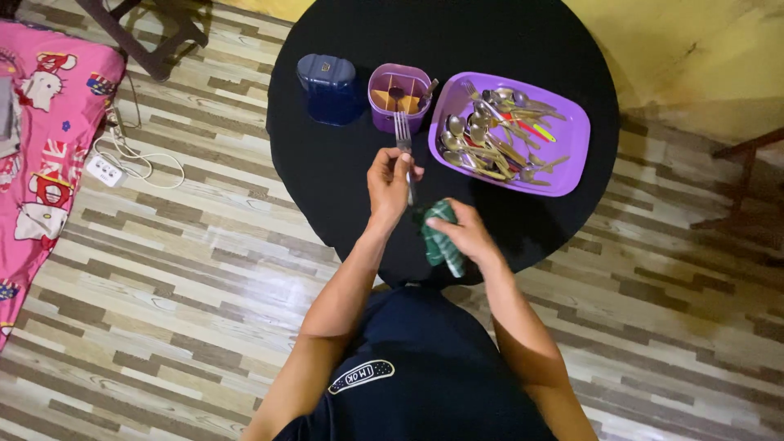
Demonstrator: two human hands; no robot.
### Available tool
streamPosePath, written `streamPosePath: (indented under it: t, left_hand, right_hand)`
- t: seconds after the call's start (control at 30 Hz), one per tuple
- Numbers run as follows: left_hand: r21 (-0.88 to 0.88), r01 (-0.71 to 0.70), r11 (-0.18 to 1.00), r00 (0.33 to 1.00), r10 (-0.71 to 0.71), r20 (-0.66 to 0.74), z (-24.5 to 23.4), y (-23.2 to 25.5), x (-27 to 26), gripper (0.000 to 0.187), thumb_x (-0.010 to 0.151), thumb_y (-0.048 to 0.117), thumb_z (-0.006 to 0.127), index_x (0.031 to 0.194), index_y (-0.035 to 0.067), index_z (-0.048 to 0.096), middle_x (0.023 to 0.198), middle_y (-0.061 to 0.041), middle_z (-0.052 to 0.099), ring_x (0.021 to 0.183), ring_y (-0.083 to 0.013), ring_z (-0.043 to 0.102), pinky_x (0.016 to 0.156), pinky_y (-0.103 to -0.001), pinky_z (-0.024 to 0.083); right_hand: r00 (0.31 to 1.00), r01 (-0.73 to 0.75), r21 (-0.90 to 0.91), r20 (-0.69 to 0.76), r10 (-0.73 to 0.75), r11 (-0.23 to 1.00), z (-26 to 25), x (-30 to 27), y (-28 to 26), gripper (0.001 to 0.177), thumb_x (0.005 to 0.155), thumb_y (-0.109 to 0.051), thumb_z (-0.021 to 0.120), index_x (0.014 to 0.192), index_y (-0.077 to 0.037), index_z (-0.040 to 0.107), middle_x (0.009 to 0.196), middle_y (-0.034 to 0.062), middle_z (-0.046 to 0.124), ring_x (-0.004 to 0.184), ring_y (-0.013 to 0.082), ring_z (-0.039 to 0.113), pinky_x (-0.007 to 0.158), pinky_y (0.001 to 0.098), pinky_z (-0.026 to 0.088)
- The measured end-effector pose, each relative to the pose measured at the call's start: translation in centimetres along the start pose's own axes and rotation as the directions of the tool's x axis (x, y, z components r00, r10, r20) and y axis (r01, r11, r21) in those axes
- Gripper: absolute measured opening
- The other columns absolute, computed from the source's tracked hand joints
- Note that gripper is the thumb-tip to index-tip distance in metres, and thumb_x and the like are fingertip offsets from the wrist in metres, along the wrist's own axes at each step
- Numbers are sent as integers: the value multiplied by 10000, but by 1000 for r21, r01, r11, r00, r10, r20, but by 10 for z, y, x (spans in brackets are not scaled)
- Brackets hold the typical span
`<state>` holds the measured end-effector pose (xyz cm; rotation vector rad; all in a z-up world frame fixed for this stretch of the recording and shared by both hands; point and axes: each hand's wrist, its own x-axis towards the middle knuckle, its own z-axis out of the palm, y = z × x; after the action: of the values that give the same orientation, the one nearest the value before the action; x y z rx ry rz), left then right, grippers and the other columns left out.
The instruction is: Wiping forks and spoons with a cloth and placing them in a holder.
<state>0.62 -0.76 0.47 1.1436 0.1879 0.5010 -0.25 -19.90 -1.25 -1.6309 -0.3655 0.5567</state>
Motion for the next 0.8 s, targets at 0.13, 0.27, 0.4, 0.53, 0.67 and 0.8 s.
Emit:
streamPosePath:
  t: [0.13, 0.27, 0.4, 0.53, 0.67, 0.8]
  left_hand:
    - [8, 17, 1000, 999, -17, 44, 11, 11, -15, 80, 1071, 100, 581, 1063, 21, 593, 811, -15, 618, 678, -97, 628, 619, -262, 549]
    - [177, -30, 984, 994, 10, 111, 29, 15, -38, 71, 1055, 76, 594, 1066, 11, 622, 828, -10, 618, 677, -61, 581, 612, -245, 506]
    - [322, -179, 930, 976, 126, 177, 28, 11, -53, 85, 1033, 24, 591, 1102, -3, 632, 902, 0, 643, 806, -34, 581, 717, -232, 503]
    - [377, -94, 921, 994, 68, 81, 21, 21, -68, 55, 993, 17, 647, 1044, -3, 657, 850, 12, 645, 764, -38, 590, 660, -233, 494]
    - [478, -17, 878, 1000, 26, -12, 8, 20, -76, 81, 965, 22, 647, 1032, -13, 676, 751, 17, 583, 651, -42, 519, 564, -238, 426]
    - [261, 141, 955, 990, -134, -44, -11, 17, -77, 133, 1015, 128, 667, 1030, -1, 696, 684, 30, 562, 583, -38, 493, 516, -236, 407]
  right_hand:
    - [982, -80, 164, -154, 106, 983, -41, 16, -24, 185, 890, -163, 743, 1055, -105, 685, 878, -24, 714, 754, 92, 675, 688, 291, 583]
    - [964, 187, 614, -263, -24, 767, -35, 29, -90, 219, 968, -216, 689, 1139, -78, 681, 1000, 2, 737, 877, 119, 709, 805, 307, 603]
    - [984, 176, 494, -103, -144, 851, -6, 44, -85, 187, 982, -151, 739, 1125, -35, 708, 922, 0, 680, 749, 109, 637, 666, 286, 543]
    - [963, 259, 432, -188, -195, 864, 8, 50, -85, 183, 931, -143, 761, 1060, -25, 707, 925, 15, 711, 784, 104, 676, 700, 267, 574]
    - [974, 125, 443, -223, -26, 888, 5, 66, -73, 172, 921, -146, 751, 1038, -24, 718, 901, 39, 729, 773, 145, 691, 707, 311, 580]
    - [927, 194, 518, -375, 17, 833, -23, 72, -88, 217, 955, -203, 735, 1065, -19, 708, 955, 75, 751, 833, 195, 719, 770, 374, 608]
